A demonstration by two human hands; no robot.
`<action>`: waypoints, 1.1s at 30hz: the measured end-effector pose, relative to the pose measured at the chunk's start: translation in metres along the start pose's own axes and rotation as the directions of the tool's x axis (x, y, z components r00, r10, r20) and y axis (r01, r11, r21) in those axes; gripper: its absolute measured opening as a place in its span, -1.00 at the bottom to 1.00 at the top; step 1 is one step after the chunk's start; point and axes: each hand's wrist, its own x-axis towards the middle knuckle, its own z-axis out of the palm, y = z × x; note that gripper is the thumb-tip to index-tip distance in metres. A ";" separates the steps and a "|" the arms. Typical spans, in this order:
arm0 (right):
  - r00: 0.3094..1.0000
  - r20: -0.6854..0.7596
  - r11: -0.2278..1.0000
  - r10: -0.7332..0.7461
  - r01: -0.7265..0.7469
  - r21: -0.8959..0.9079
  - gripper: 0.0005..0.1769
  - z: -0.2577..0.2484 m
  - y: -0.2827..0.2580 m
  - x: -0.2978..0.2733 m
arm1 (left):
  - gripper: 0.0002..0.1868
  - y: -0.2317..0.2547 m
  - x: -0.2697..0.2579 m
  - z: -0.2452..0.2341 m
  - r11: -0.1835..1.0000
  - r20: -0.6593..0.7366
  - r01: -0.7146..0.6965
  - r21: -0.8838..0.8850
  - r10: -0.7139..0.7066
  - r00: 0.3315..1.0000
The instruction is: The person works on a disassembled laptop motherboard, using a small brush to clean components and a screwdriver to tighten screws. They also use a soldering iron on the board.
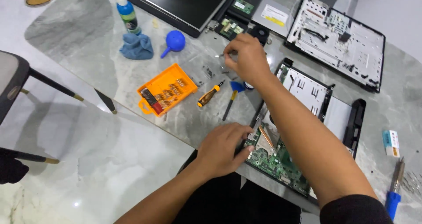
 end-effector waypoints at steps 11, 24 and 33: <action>0.998 0.040 0.999 0.044 -0.045 0.022 -0.90 -0.037 0.004 -0.024 | -0.63 -0.002 0.001 -0.001 1.000 0.029 -0.005 0.005 0.005 1.000; 0.900 0.436 0.986 -0.003 0.077 -0.151 -0.98 -0.177 -0.074 -0.138 | -0.69 -0.003 -0.001 0.012 0.984 0.069 -0.005 0.180 -0.007 0.998; 0.919 0.377 0.992 0.113 -0.124 0.005 -0.85 -0.171 -0.082 -0.165 | -0.75 -0.002 -0.003 0.011 0.983 0.034 -0.025 0.181 0.019 0.999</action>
